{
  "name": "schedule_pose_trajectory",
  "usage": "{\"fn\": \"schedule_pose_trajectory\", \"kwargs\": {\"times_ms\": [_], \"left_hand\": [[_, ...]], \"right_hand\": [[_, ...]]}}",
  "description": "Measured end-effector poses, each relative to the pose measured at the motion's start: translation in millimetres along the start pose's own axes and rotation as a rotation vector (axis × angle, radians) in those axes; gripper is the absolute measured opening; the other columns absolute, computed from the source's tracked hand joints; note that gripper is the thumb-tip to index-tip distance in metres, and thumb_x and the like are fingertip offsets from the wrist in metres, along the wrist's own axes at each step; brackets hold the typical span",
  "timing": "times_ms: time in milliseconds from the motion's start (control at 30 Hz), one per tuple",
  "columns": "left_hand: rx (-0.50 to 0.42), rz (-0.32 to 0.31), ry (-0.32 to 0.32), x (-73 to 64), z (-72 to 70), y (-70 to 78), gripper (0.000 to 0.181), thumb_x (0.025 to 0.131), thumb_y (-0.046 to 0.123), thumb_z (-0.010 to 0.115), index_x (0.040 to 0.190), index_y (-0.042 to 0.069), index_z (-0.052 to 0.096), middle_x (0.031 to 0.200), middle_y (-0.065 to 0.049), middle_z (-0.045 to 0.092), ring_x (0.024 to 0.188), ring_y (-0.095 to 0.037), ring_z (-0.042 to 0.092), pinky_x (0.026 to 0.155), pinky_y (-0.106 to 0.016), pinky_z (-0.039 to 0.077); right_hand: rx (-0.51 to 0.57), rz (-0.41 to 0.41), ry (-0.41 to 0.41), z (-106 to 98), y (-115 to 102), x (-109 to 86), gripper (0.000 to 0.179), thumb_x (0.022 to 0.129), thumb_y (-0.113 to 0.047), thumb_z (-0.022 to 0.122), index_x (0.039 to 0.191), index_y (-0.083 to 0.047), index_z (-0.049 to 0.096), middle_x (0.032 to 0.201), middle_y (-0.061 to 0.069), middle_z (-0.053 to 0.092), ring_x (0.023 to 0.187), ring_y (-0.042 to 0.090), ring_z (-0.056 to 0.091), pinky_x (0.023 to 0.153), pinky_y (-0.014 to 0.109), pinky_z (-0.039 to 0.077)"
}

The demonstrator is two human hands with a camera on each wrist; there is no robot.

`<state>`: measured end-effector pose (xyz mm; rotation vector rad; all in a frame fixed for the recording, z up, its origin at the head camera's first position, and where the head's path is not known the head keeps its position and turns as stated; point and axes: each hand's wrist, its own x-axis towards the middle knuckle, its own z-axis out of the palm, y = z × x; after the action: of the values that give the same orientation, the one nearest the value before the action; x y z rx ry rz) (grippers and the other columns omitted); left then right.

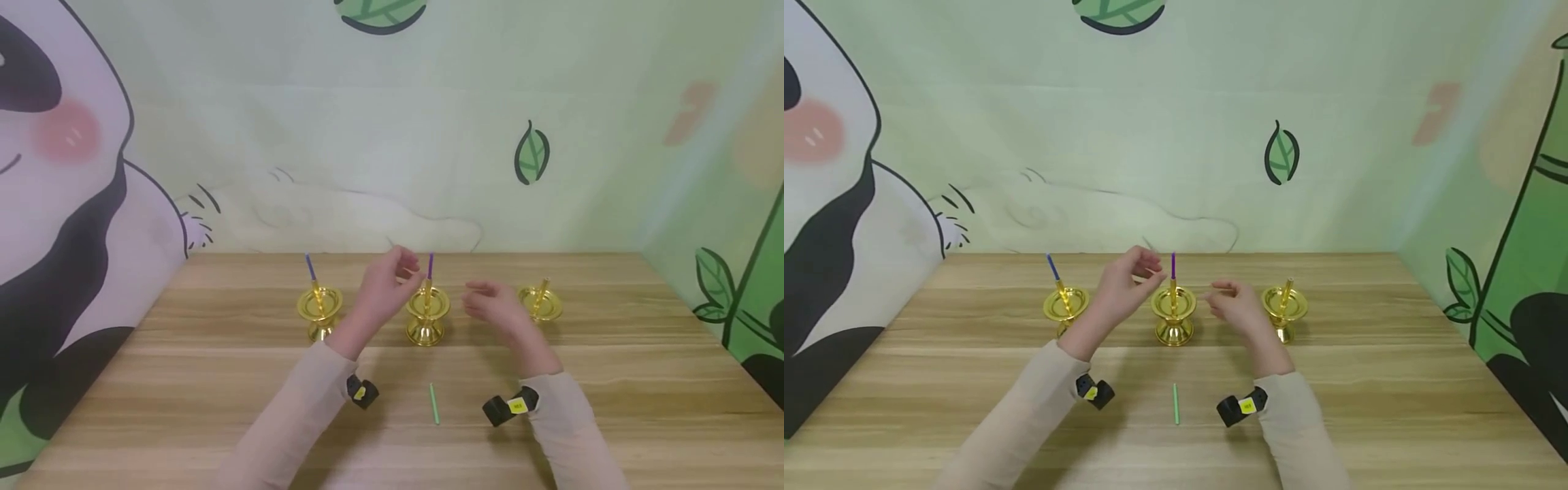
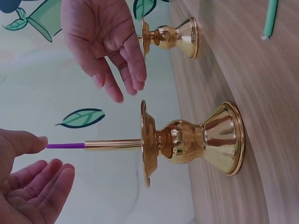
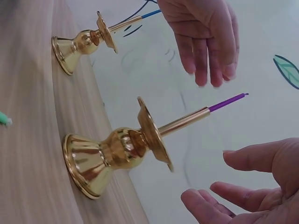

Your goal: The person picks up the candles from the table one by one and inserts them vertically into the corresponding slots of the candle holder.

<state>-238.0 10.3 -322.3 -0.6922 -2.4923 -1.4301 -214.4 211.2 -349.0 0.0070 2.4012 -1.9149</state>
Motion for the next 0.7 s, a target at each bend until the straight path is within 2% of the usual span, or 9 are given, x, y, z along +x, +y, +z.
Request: {"fn": "schedule_pose_trajectory", "kwargs": {"times_ms": [67, 167, 267, 433, 567, 700], "left_hand": [[0.015, 0.007, 0.000, -3.7, 0.0, 1.8, 0.027, 0.089, 0.012, 0.065, 0.111, -0.001, 0.056, 0.105, -0.016, 0.065, 0.093, -0.027, 0.065, 0.079, -0.029, 0.058], [0.058, 0.031, -0.006, -10.1, 0.7, 5.8, 0.029, 0.087, 0.013, 0.068, 0.110, -0.001, 0.056, 0.103, -0.016, 0.065, 0.090, -0.025, 0.066, 0.076, -0.028, 0.058], [0.113, 0.063, -0.029, -17.2, 2.3, 12.6, 0.030, 0.086, 0.014, 0.070, 0.107, -0.002, 0.057, 0.102, -0.015, 0.065, 0.088, -0.024, 0.065, 0.075, -0.028, 0.057], [0.152, 0.103, -0.086, -28.9, 7.7, 23.6, 0.029, 0.085, 0.016, 0.070, 0.104, -0.001, 0.057, 0.099, -0.015, 0.064, 0.086, -0.023, 0.064, 0.074, -0.028, 0.056], [0.200, 0.125, -0.124, -38.8, 13.5, 27.5, 0.027, 0.086, 0.018, 0.070, 0.101, 0.000, 0.057, 0.094, -0.013, 0.064, 0.083, -0.023, 0.062, 0.073, -0.027, 0.054], [0.280, 0.132, -0.163, -47.9, 20.3, 26.9, 0.025, 0.085, 0.022, 0.071, 0.092, 0.002, 0.057, 0.083, -0.009, 0.061, 0.072, -0.018, 0.056, 0.064, -0.024, 0.049]], "right_hand": [[-0.022, -0.010, 0.010, -4.6, -1.5, -1.2, 0.047, 0.094, -0.003, 0.047, 0.136, 0.015, 0.037, 0.131, 0.036, 0.046, 0.114, 0.037, 0.057, 0.100, 0.036, 0.048], [-0.044, -0.023, 0.035, -12.6, -4.6, -4.2, 0.046, 0.094, -0.004, 0.049, 0.134, 0.015, 0.039, 0.128, 0.036, 0.048, 0.100, 0.022, 0.063, 0.095, 0.032, 0.051], [-0.058, -0.023, 0.052, -21.9, -7.2, -8.2, 0.046, 0.095, -0.005, 0.051, 0.135, 0.014, 0.039, 0.127, 0.035, 0.049, 0.091, 0.009, 0.062, 0.091, 0.026, 0.053], [-0.067, -0.015, 0.057, -37.3, -11.5, -18.4, 0.049, 0.096, -0.008, 0.051, 0.139, 0.010, 0.035, 0.130, 0.033, 0.047, 0.091, 0.005, 0.061, 0.093, 0.025, 0.052], [-0.074, -0.013, 0.058, -48.1, -14.8, -26.7, 0.050, 0.097, -0.011, 0.049, 0.141, 0.008, 0.033, 0.124, 0.024, 0.051, 0.090, 0.002, 0.060, 0.094, 0.025, 0.051], [-0.104, -0.045, 0.085, -59.0, -16.5, -34.0, 0.049, 0.097, -0.011, 0.048, 0.140, 0.009, 0.034, 0.118, 0.019, 0.054, 0.085, -0.002, 0.060, 0.088, 0.019, 0.052]]}}
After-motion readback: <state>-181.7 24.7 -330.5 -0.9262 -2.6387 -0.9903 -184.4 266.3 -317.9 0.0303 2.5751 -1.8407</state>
